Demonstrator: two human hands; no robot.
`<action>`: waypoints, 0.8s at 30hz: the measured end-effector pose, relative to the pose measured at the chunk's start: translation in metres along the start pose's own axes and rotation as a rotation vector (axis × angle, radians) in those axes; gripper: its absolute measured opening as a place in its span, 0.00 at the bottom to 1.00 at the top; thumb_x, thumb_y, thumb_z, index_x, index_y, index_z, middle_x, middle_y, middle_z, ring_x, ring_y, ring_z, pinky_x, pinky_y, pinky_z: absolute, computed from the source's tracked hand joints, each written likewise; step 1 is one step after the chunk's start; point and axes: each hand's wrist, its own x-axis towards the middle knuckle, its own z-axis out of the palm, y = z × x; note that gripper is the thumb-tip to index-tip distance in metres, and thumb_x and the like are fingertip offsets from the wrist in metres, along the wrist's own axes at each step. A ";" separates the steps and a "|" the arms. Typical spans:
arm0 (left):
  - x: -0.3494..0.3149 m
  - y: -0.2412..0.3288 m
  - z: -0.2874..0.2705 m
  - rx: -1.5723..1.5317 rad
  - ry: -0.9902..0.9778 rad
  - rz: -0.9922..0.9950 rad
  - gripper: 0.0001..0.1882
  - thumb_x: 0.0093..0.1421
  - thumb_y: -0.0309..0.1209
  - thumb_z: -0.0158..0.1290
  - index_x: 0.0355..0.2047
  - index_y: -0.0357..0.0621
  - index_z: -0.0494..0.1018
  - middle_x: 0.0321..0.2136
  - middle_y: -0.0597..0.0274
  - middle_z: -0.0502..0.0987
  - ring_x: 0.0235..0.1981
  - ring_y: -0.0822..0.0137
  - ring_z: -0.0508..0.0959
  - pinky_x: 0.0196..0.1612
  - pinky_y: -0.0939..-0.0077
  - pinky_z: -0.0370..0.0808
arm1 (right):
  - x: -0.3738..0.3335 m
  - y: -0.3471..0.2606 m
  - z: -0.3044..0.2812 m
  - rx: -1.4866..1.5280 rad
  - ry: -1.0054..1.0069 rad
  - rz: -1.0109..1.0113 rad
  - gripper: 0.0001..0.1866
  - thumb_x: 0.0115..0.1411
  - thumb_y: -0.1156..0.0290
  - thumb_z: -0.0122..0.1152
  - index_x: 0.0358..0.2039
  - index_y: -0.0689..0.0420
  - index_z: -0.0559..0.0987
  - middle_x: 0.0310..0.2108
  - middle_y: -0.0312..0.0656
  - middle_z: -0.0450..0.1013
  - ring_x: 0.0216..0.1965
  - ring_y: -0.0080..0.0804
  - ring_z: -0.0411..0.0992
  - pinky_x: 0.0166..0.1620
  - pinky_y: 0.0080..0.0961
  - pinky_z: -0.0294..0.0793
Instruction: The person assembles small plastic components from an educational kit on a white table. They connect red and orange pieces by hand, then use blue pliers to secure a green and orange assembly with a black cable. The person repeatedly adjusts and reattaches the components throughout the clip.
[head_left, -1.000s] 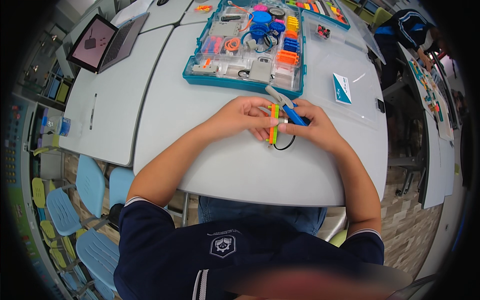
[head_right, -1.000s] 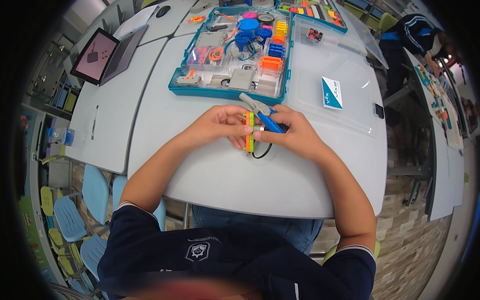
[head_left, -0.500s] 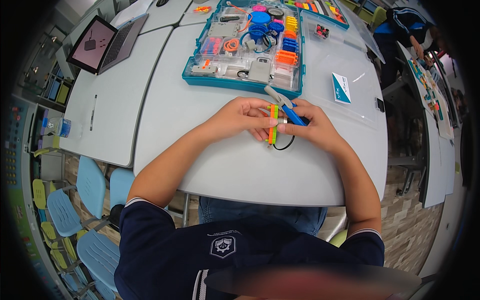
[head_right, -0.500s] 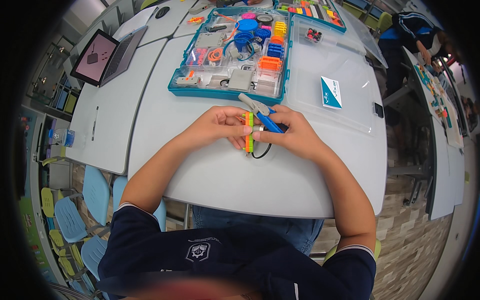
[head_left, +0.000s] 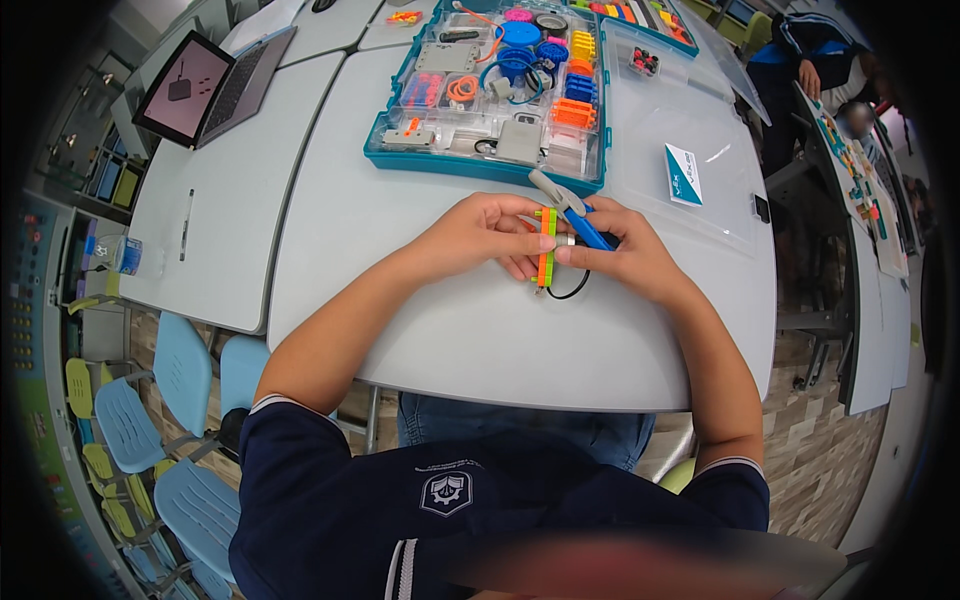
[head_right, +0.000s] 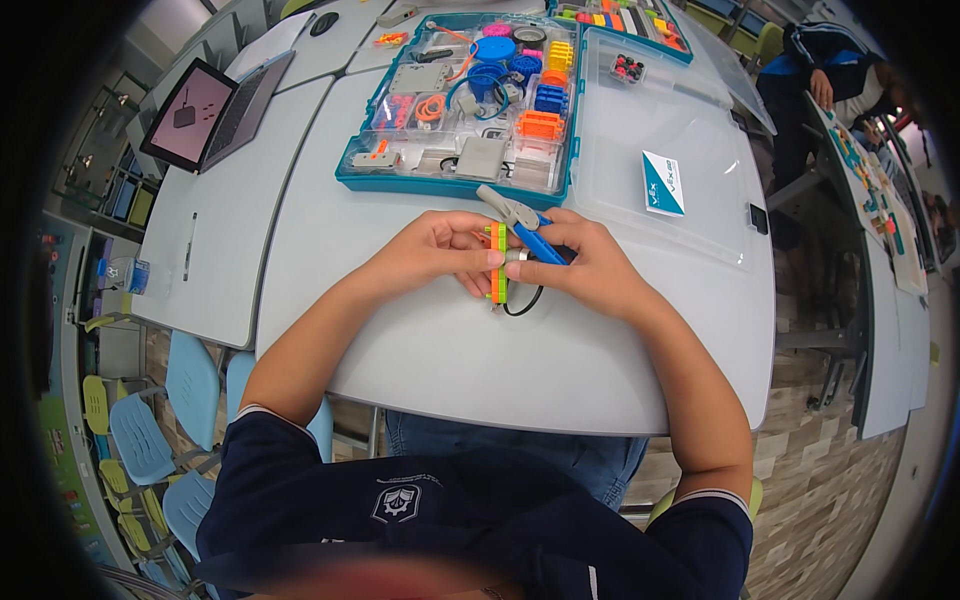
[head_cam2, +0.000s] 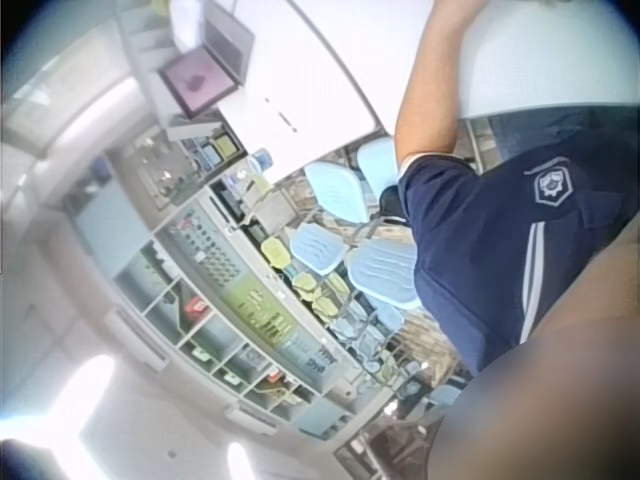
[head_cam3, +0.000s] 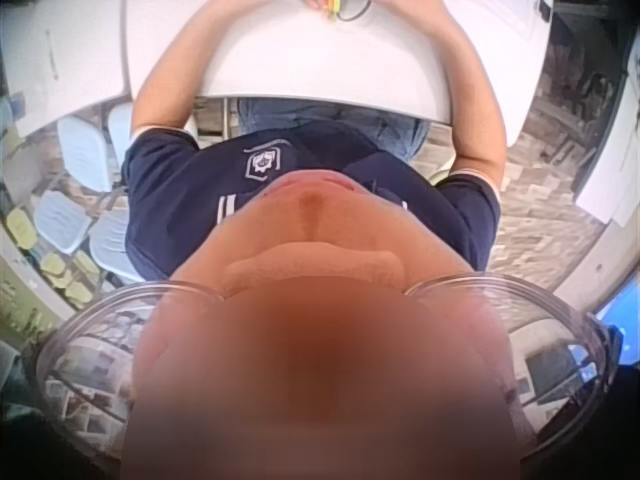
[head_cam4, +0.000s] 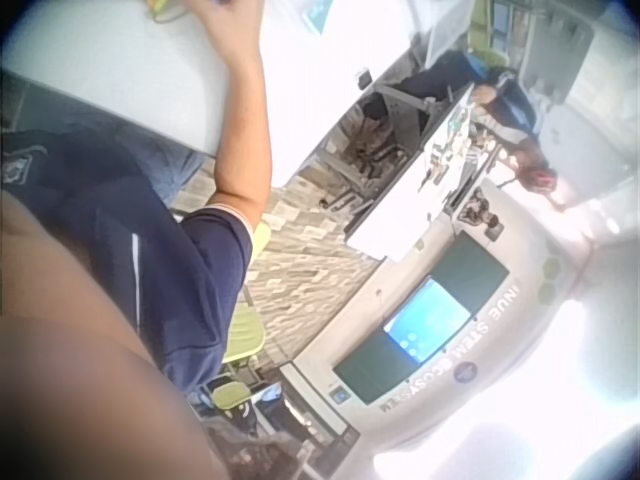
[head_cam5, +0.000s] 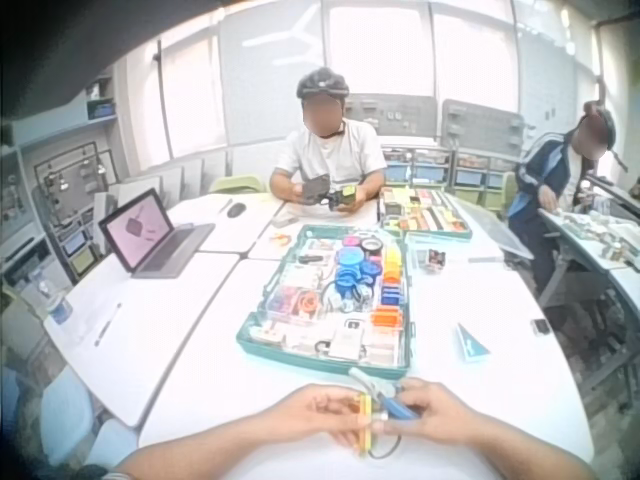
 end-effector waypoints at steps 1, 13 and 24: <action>0.000 0.000 0.000 0.002 -0.003 -0.002 0.23 0.64 0.36 0.60 0.55 0.36 0.73 0.34 0.55 0.83 0.31 0.69 0.84 0.35 0.77 0.82 | 0.000 0.000 0.000 -0.003 -0.002 0.010 0.19 0.53 0.56 0.75 0.35 0.59 0.85 0.33 0.37 0.69 0.38 0.29 0.67 0.40 0.26 0.65; -0.001 0.000 0.001 -0.001 0.005 0.008 0.23 0.64 0.37 0.60 0.55 0.36 0.73 0.34 0.56 0.83 0.31 0.69 0.84 0.35 0.76 0.82 | -0.001 -0.002 0.001 0.013 0.005 0.009 0.19 0.53 0.56 0.75 0.35 0.59 0.85 0.34 0.37 0.69 0.38 0.29 0.67 0.40 0.27 0.65; -0.001 0.001 0.001 0.000 0.008 0.011 0.23 0.63 0.36 0.60 0.55 0.36 0.73 0.34 0.55 0.83 0.31 0.69 0.84 0.36 0.76 0.82 | 0.000 -0.001 0.000 -0.004 0.002 -0.013 0.19 0.53 0.56 0.75 0.36 0.60 0.85 0.33 0.38 0.69 0.38 0.29 0.67 0.40 0.27 0.65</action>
